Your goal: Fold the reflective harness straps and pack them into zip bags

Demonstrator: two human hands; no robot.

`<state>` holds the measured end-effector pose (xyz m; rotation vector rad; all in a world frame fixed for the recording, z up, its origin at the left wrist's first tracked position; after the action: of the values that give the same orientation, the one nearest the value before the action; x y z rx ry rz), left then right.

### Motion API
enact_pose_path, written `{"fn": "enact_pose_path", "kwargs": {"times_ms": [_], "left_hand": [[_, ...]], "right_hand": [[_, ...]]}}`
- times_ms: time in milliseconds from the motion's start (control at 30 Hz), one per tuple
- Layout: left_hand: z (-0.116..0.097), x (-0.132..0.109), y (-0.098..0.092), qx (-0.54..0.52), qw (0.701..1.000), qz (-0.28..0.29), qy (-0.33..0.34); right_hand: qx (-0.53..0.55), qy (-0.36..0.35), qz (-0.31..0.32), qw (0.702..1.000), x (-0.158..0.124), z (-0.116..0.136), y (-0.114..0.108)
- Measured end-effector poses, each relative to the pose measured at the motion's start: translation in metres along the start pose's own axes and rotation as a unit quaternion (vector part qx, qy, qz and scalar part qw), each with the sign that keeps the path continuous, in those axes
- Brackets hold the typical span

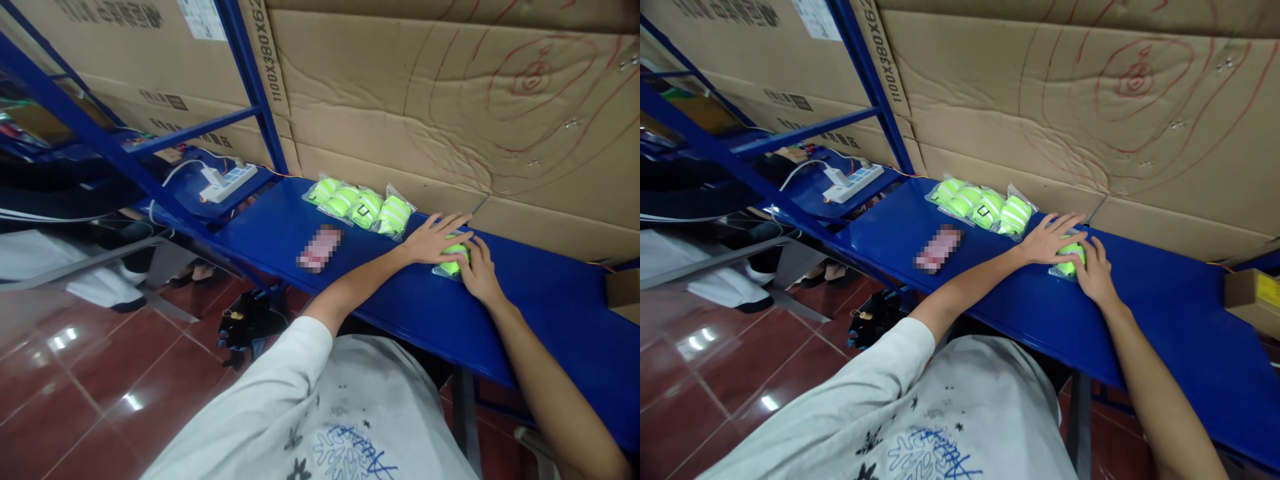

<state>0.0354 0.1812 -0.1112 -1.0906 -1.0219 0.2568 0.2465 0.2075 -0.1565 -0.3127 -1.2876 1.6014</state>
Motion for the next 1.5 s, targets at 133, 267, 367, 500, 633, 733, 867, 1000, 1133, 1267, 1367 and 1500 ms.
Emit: {"fn": "enact_pose_path", "kwargs": {"times_ms": [133, 267, 367, 500, 633, 733, 867, 1000, 1133, 1267, 1367, 1500], "left_hand": [[-0.006, -0.005, -0.010, 0.048, 0.999, -0.006, -0.007], [-0.013, -0.012, -0.018, 0.066, 0.997, 0.002, -0.035], [-0.016, -0.014, -0.018, 0.052, 0.997, 0.008, -0.051], [-0.023, -0.019, -0.017, 0.020, 0.998, 0.018, -0.056], [-0.043, -0.046, -0.036, -0.003, 0.998, 0.032, 0.045], [-0.055, -0.081, -0.065, -0.024, 0.996, 0.033, 0.076], [-0.054, -0.135, -0.107, -0.066, 0.995, 0.071, -0.017], [-0.038, -0.186, -0.129, -0.076, 0.968, 0.165, -0.172], [-0.029, -0.216, -0.127, -0.028, 0.946, 0.212, -0.245], [-0.027, -0.219, -0.120, -0.016, 0.950, 0.205, -0.235], [-0.019, -0.208, -0.119, -0.030, 0.953, 0.155, -0.258], [0.015, -0.171, -0.124, -0.132, 0.921, 0.125, -0.345]], "right_hand": [[-0.019, 0.020, 0.002, 1.000, 0.000, 0.003, 0.000], [-0.034, 0.036, 0.004, 0.999, -0.001, 0.007, 0.000], [-0.051, 0.040, -0.012, 0.998, -0.003, 0.009, -0.001], [-0.076, 0.017, -0.061, 0.995, -0.005, 0.011, -0.004], [-0.059, -0.005, -0.103, 0.993, -0.007, 0.014, -0.010], [-0.035, -0.025, -0.137, 0.990, -0.009, 0.020, -0.016], [-0.011, -0.045, -0.154, 0.987, -0.011, 0.030, -0.026], [0.003, -0.014, -0.137, 0.991, -0.013, 0.030, -0.033], [0.014, -0.027, 0.002, 1.000, -0.012, 0.025, -0.023], [-0.027, -0.013, 0.084, 0.996, -0.011, 0.025, -0.004], [-0.055, 0.008, 0.079, 0.995, -0.009, 0.029, 0.005], [-0.065, 0.026, 0.058, 0.996, 0.009, 0.044, 0.020]]}}
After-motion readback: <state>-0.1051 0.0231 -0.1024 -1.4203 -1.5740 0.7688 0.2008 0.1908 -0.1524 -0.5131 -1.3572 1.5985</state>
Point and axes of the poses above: each hand's wrist, its own x-axis towards the middle knuckle, its own y-axis out of the palm, z = x × y, the point moved 1 cm from there along x, towards the middle knuckle, and after that the axes turned 2 degrees about z, right-handed, at the moved point
